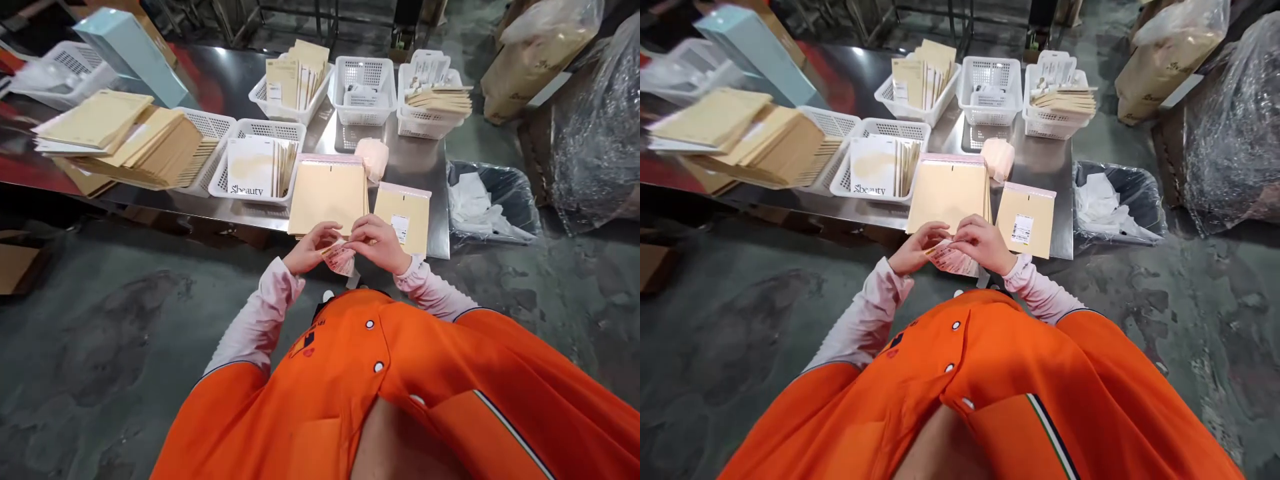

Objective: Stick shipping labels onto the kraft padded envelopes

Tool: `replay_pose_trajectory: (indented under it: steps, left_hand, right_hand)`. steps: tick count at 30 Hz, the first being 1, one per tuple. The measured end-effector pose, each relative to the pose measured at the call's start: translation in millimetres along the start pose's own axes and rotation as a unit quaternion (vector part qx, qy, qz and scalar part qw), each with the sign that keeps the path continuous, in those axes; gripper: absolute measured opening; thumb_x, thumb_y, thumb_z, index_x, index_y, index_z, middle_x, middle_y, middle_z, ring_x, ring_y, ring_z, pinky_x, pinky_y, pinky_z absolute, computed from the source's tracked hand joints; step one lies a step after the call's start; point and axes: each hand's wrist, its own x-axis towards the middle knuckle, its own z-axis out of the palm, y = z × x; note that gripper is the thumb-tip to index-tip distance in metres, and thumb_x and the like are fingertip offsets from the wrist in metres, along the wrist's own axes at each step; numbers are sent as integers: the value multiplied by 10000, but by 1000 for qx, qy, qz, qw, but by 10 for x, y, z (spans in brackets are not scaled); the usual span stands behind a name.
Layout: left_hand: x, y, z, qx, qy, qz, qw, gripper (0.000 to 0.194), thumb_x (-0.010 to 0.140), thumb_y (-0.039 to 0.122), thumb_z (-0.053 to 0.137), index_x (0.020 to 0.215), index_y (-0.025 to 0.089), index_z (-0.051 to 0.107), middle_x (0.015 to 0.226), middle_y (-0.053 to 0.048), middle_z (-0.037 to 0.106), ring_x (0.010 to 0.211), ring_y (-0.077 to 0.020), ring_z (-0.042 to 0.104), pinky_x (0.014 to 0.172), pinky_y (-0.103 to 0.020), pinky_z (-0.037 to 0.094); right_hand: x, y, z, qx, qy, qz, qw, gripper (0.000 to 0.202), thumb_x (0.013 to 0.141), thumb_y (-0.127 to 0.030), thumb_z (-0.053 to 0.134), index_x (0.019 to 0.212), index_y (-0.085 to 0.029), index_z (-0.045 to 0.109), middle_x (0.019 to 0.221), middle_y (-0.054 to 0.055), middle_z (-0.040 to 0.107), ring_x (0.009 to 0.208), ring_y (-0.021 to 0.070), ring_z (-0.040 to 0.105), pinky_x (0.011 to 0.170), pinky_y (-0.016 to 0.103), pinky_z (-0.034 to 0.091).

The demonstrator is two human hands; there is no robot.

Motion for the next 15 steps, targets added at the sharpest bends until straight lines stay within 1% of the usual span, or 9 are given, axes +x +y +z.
replay_pose_trajectory:
  steps: [1,2,5,7,8,10,12,13,15]
  left_hand:
    - [-4,-34,-29,24,2,20,999,464,584,285,980,984,200,760,976,-41,753,906,-187,688,854,-296,531]
    - [-3,-75,-56,50,-3,32,998,464,578,312,989,977,199,778,987,-57,764,916,-203,699,865,-313,535]
    - [9,-250,-127,106,-1,45,993,366,563,382,988,777,182,770,876,-76,753,863,-224,699,853,-341,541]
    - [2,-411,-167,93,29,18,995,351,573,389,973,713,187,722,828,-64,735,856,-232,697,846,-343,549]
    - [-10,-501,-187,62,54,-10,997,342,596,387,953,726,191,705,829,-58,731,862,-235,699,839,-343,557]
    - [-45,-682,-233,-28,114,-88,989,296,665,369,883,792,201,675,828,-44,724,843,-234,702,784,-336,571]
    - [-76,-850,-291,-106,178,-155,966,251,705,332,804,848,213,636,775,-24,694,759,-219,691,684,-311,561]
    - [-85,-926,-322,-127,205,-173,955,238,712,313,774,858,218,612,730,-7,663,699,-204,671,632,-293,541]
    - [-92,-1065,-381,-141,228,-197,943,229,723,289,736,846,230,552,648,33,575,600,-170,607,572,-259,495]
  right_hand:
    - [-26,-5,41,-3,3,16,1000,277,970,-473,765,859,-220,767,999,89,696,909,204,672,795,344,596]
    - [-58,-13,82,-3,3,28,1000,267,957,-460,785,855,-214,772,1001,85,690,900,198,667,786,336,592]
    - [-143,-20,188,9,1,45,999,232,927,-421,831,840,-210,788,994,69,678,898,183,659,786,315,582]
    - [-108,47,228,6,12,61,998,200,911,-380,851,827,-206,801,998,64,676,918,176,655,818,308,572]
    - [-37,118,237,-2,20,75,997,183,896,-351,865,814,-199,805,1000,64,675,933,176,653,850,312,563]
    - [223,350,244,-27,36,127,991,161,850,-289,897,783,-177,802,998,62,667,961,180,642,924,328,537]
    - [597,679,269,-58,45,202,977,169,799,-255,922,766,-155,789,995,58,650,991,191,625,994,349,508]
    - [794,861,297,-74,48,240,967,177,787,-254,923,774,-146,784,1010,61,642,1013,200,615,1024,357,495]
    - [1130,1209,384,-115,61,306,943,178,813,-266,886,835,-122,783,1101,88,630,1096,224,588,1079,375,460]
